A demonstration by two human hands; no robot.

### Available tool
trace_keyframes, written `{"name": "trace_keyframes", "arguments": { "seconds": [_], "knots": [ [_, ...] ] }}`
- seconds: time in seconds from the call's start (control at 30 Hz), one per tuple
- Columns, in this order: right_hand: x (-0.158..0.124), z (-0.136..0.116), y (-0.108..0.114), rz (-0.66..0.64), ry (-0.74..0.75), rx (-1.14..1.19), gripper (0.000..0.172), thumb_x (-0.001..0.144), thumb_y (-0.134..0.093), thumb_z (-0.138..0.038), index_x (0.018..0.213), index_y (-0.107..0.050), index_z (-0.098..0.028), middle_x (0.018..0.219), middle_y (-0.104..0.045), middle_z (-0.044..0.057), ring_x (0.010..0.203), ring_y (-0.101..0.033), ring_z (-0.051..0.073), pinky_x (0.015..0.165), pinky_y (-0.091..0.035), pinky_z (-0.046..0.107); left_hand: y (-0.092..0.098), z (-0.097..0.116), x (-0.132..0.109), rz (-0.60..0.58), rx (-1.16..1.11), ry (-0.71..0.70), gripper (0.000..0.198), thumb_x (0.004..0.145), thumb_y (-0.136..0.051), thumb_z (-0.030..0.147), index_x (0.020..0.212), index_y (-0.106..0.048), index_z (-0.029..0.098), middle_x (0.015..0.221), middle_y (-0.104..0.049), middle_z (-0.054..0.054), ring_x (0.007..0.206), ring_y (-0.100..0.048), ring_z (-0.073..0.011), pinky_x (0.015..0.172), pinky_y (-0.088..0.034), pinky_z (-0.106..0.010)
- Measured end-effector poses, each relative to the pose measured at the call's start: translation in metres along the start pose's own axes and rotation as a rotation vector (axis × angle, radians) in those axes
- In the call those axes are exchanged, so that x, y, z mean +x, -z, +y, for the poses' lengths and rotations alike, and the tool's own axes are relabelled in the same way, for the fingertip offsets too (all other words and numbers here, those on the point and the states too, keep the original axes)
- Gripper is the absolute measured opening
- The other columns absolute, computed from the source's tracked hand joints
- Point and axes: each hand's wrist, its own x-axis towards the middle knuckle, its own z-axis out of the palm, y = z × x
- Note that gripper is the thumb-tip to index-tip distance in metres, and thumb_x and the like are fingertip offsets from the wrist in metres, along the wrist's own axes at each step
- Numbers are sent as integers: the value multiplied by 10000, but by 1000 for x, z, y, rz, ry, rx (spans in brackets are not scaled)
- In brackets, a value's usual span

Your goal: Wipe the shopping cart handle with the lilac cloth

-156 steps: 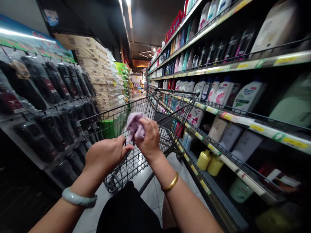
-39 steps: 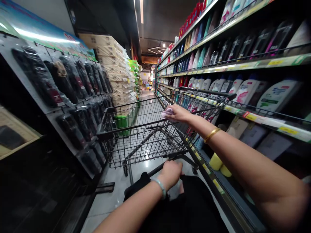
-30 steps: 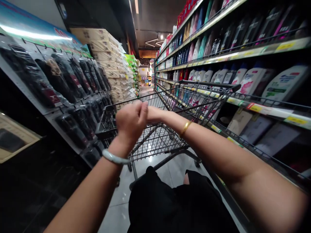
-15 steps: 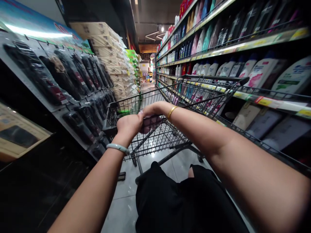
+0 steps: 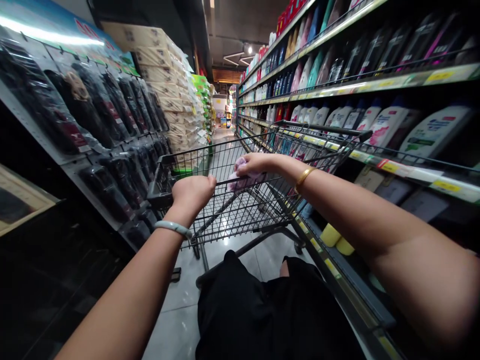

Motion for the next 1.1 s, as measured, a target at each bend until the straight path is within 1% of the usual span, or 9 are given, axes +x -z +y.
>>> {"name": "trace_keyframes", "arguments": {
  "seconds": [0.17, 0.37, 0.43, 0.6, 0.67, 0.8, 0.87, 0.97, 1.1],
  "knots": [
    [-6, 20, 14, -187, -105, 94, 135, 863, -675, -280, 970, -723, -213, 872, -735, 56, 734, -654, 178, 688, -551, 313, 1, -5, 0, -7, 9, -12, 742, 989, -170, 447, 960, -834, 118, 1057, -778, -236, 1043, -727, -402, 747, -512, -412],
    [-27, 50, 43, -108, -311, -156, 28, 817, -678, -172, 813, -674, -199, 783, -709, 45, 655, -611, 168, 664, -499, 322, 0, -13, 6, -16, 36, 13, 755, 984, -163, 467, 977, -827, 107, 1094, -769, -251, 1062, -720, -412, 747, -506, -411],
    [-34, 46, 40, -31, -290, -198, 62, 818, -694, -202, 879, -705, -204, 812, -726, 52, 665, -627, 185, 659, -481, 331, 0, -17, 8, -25, 39, 9, 768, 982, -154, 474, 990, -825, 100, 1111, -764, -260, 1064, -717, -419, 741, -503, -417],
    [-59, 56, 30, 250, 76, -247, 241, 852, -687, -268, 1085, -736, -232, 1085, -738, 58, 934, -654, 204, 801, -462, 305, 1, -24, 10, -41, 40, 9, 766, 975, -162, 478, 995, -828, 102, 1096, -769, -259, 1060, -714, -426, 744, -503, -431],
    [-76, 79, 33, 360, 37, -298, 285, 853, -683, -277, 1128, -740, -227, 1155, -717, 78, 1005, -640, 227, 851, -459, 315, 1, -26, 9, -36, 45, 5, 767, 974, -157, 476, 983, -829, 106, 1096, -769, -258, 1058, -715, -420, 738, -504, -428],
    [-120, 129, 33, 723, -242, -444, 323, 904, -606, -284, 1191, -733, -208, 1242, -674, 133, 1145, -589, 300, 979, -446, 398, 1, -27, 10, -42, 52, 0, 767, 972, -149, 476, 980, -824, 110, 1121, -765, -254, 1062, -710, -418, 733, -500, -424],
    [-136, 137, 19, 881, -316, -442, 334, 945, -547, -304, 1212, -718, -201, 1288, -651, 149, 1214, -557, 320, 1053, -427, 442, 1, -27, 11, -51, 57, -1, 766, 971, -147, 476, 978, -820, 112, 1134, -761, -254, 1061, -705, -422, 727, -492, -424],
    [-141, 118, -26, 964, -255, -352, 341, 980, -493, -320, 1215, -708, -200, 1277, -656, 153, 1279, -540, 308, 1132, -404, 453, 2, -27, 11, -54, 61, -2, 735, 971, -157, 463, 898, -808, 128, 1098, -763, -250, 999, -701, -415, 681, -460, -405],
    [-124, 69, -102, 773, -99, -249, 327, 994, -498, -388, 1195, -735, -290, 1319, -659, 119, 1299, -542, 316, 1150, -411, 470, 7, -27, 6, -43, 64, -44, 633, 971, -205, 425, 682, -707, 170, 936, -758, -185, 840, -667, -336, 633, -395, -353]
  ]
}}
